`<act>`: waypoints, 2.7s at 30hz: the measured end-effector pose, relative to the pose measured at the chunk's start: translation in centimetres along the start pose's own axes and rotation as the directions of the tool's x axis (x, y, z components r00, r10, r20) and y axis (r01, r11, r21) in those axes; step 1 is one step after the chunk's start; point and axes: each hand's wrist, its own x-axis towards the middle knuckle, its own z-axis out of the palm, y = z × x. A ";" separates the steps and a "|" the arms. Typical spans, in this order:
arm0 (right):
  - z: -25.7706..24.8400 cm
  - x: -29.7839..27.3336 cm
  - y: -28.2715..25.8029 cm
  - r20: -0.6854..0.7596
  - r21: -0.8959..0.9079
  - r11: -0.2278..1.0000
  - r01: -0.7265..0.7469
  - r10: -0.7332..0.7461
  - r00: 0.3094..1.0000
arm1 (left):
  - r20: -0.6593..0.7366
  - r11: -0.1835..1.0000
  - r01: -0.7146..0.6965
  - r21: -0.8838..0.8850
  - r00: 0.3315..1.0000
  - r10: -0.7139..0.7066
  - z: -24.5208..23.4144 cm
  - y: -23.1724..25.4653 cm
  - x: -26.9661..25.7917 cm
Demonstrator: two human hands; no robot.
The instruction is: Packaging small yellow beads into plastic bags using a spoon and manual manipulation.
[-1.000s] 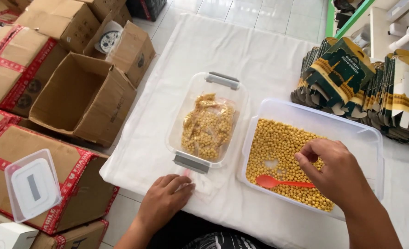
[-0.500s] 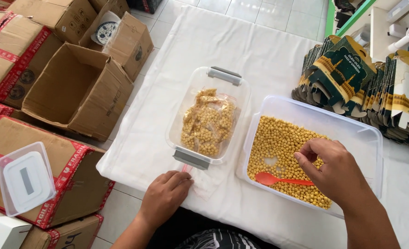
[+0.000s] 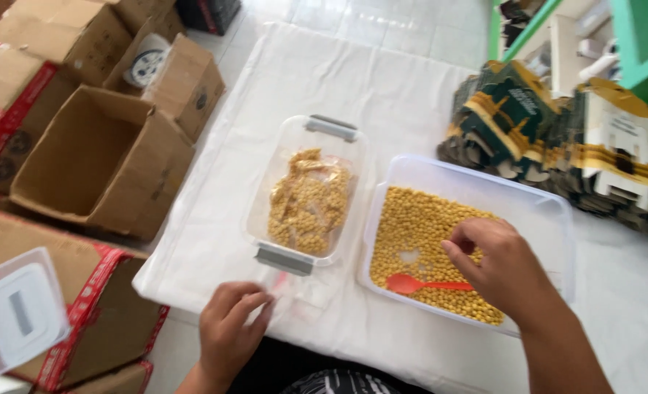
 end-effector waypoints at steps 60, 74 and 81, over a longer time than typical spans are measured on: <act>-0.9 -0.1 -1.5 -0.324 0.174 0.975 0.138 -0.075 0.943 | 0.426 0.909 0.202 -0.365 0.904 -0.029 14.0 12.0 15.6; -0.6 -0.2 -1.6 -0.361 0.104 0.993 0.049 -0.009 0.932 | 0.419 0.961 0.078 -0.266 0.907 0.042 14.6 11.4 14.8; -1.3 -0.6 -2.5 -0.347 0.381 0.925 0.005 0.138 0.928 | 0.386 0.969 -0.024 -0.246 0.914 0.121 14.2 12.0 15.4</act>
